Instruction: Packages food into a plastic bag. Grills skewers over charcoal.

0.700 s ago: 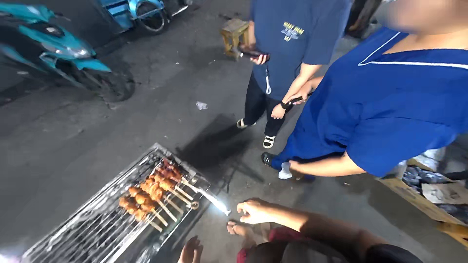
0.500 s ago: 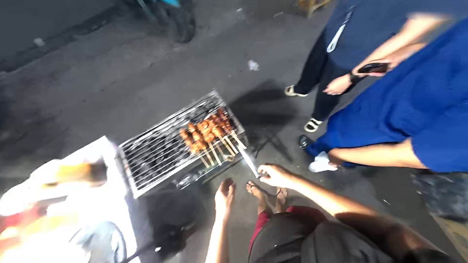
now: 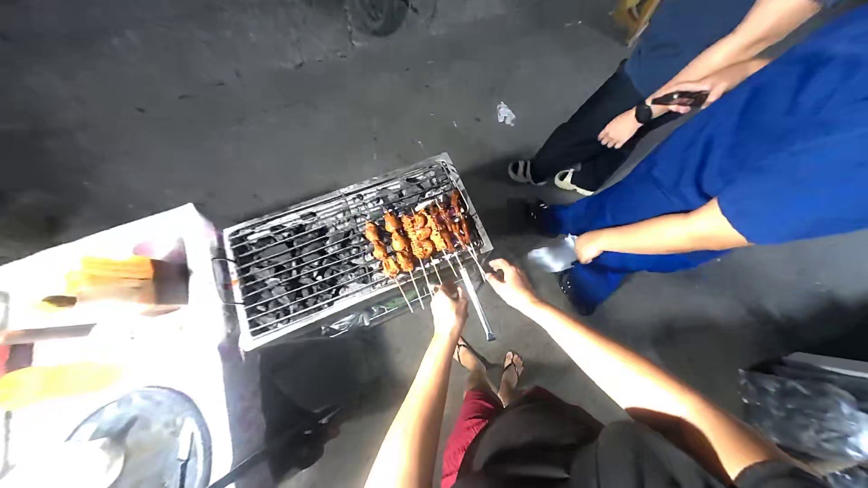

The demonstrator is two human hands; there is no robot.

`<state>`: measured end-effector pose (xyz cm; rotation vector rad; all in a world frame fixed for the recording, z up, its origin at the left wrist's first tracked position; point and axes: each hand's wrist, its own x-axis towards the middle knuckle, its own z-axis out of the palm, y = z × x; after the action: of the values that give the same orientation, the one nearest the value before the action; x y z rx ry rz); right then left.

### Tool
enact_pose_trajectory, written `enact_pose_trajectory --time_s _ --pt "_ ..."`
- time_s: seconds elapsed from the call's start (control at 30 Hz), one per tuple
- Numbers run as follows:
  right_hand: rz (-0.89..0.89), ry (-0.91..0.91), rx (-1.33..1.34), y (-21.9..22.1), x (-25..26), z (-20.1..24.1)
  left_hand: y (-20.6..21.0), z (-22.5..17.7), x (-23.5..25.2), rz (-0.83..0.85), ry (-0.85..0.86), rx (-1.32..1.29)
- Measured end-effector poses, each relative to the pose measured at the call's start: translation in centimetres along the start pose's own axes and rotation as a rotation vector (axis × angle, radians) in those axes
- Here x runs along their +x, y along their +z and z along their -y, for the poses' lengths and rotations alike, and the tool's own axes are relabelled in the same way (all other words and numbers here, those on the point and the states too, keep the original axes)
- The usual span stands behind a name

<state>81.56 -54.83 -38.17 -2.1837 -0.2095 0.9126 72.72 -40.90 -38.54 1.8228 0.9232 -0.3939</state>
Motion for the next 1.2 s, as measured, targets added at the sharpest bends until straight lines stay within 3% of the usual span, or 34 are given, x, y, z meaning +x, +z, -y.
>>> enact_pose_trajectory --time_s 0.13,0.2,0.33,0.5,0.6,0.73,0.9,1.0,1.1,1.2 --pt "0.081 0.254 0.103 0.4 2.7 -0.3 0.4 -0.3 2.4 0.057 -0.044 -0.006" --pt "0.137 0.292 0.174 0.4 3.2 0.1 0.2 -0.2 3.1 0.044 -0.02 0.01" --pt "0.218 0.15 0.168 0.7 3.7 0.6 -1.1 0.4 3.5 0.044 0.007 0.141" --pt "0.259 0.15 0.231 1.2 3.8 0.5 -2.6 -0.5 2.6 -0.006 0.057 0.362" --pt "0.318 0.111 0.451 0.4 3.7 0.0 -2.2 -1.3 1.9 -0.04 0.145 0.384" --pt "0.414 0.103 0.705 -0.9 3.8 0.1 -0.5 -2.3 3.0 0.099 0.034 0.218" --pt "0.491 0.016 0.741 -2.0 3.9 1.2 0.2 -2.4 3.5 0.044 0.006 0.069" --pt "0.397 -0.133 0.542 -2.2 2.9 2.1 0.1 -2.4 2.6 -0.01 0.045 0.083" --pt "0.092 -0.346 0.158 -1.3 2.5 1.3 0.3 -2.0 2.2 -0.044 0.077 0.07" --pt "-0.083 -0.344 -0.084 -0.7 2.2 0.0 1.0 -1.9 2.2 -0.044 0.091 0.027"
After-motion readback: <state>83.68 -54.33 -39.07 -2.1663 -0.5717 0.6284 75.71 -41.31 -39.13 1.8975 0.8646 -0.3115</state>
